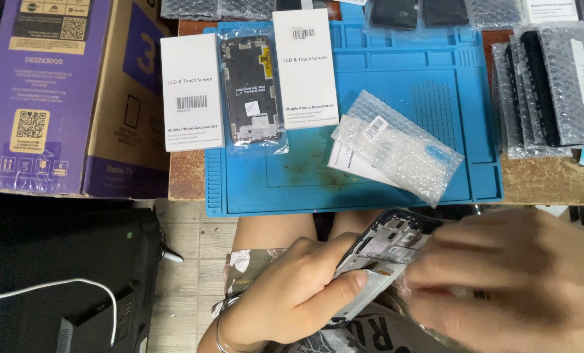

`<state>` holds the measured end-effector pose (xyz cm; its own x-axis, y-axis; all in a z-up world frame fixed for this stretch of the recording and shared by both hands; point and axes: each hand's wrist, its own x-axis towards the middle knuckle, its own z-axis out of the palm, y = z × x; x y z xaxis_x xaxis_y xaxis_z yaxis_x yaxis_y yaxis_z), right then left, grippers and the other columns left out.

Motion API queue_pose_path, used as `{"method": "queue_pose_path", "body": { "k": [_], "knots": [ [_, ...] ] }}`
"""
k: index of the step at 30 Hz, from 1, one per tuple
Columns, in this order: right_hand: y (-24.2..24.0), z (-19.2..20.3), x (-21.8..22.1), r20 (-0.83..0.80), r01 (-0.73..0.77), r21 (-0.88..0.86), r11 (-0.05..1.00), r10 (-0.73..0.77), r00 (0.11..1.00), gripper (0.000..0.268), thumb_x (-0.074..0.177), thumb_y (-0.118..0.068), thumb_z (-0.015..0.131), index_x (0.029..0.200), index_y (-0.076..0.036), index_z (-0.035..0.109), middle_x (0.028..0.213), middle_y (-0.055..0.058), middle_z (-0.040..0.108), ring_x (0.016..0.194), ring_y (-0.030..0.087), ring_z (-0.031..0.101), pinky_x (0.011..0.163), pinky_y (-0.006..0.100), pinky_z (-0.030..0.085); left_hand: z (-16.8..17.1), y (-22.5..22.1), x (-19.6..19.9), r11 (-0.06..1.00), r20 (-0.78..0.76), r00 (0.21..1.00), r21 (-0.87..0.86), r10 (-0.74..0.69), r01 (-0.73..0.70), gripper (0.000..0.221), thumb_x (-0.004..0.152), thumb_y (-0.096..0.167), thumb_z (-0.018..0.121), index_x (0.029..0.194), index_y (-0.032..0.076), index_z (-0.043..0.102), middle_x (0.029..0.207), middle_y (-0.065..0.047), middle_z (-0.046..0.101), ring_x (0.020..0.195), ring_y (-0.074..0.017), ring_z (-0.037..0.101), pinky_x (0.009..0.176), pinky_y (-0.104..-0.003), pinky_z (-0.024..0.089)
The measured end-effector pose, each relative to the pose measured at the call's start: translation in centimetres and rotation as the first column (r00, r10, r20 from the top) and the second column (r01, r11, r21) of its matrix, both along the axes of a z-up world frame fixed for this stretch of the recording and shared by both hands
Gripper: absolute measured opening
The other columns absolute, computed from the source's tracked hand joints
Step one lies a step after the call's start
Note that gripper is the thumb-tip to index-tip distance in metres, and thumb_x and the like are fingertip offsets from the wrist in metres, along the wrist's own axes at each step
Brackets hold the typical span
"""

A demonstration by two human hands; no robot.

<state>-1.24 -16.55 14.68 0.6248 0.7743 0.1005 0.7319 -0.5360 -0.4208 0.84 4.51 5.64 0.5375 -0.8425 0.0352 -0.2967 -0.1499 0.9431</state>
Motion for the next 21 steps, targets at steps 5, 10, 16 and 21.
{"method": "queue_pose_path", "body": {
  "k": [5,10,16,21],
  "knots": [
    [-2.8,-2.9,-2.8,0.083,-0.142,-0.243,0.960,0.167,0.983,0.037,0.098,-0.028,0.037,0.063,-0.018,0.046,0.056,0.003,0.040,0.043,0.022,0.043,0.036,0.037,0.033,0.7,0.3,0.2,1.000,-0.025,1.000,-0.019,0.015,-0.016,0.022,0.093,0.028,0.038,0.092,0.006,0.042,0.057,-0.013,0.047,0.054,-0.0406,0.049,0.052,-0.040,0.033],
    [-0.1,-1.5,-2.5,0.410,0.155,-0.118,0.981,-0.094,0.907,0.032,0.084,-0.038,0.061,0.060,-0.019,0.053,0.051,-0.003,0.046,0.037,0.016,0.041,0.035,0.028,0.034,1.1,0.1,-0.1,0.999,-0.006,1.000,-0.025,-0.029,0.029,0.027,0.093,0.029,0.034,0.096,0.004,0.045,0.072,-0.015,0.058,0.066,-0.0401,0.056,0.058,-0.042,0.039],
    [2.0,0.1,-1.5,0.248,0.403,-0.080,0.912,-0.373,0.894,0.023,0.085,-0.026,0.054,0.064,-0.017,0.058,0.051,0.000,0.049,0.042,0.023,0.045,0.039,0.036,0.037,2.0,-0.4,-0.3,0.998,-0.041,0.998,-0.052,-0.043,0.041,0.029,0.092,0.025,0.033,0.104,0.002,0.045,0.084,-0.019,0.063,0.075,-0.0400,0.061,0.060,-0.041,0.043],
    [1.8,-0.5,-1.8,0.382,0.380,-0.165,0.910,-0.296,0.876,0.032,0.088,-0.030,0.055,0.059,-0.017,0.051,0.050,-0.001,0.043,0.043,0.021,0.045,0.038,0.036,0.036,2.1,-0.4,-0.5,0.998,-0.027,0.999,-0.058,-0.027,0.025,0.029,0.091,0.021,0.037,0.112,0.002,0.045,0.086,-0.021,0.064,0.078,-0.0410,0.062,0.064,-0.042,0.045]
  ]
}}
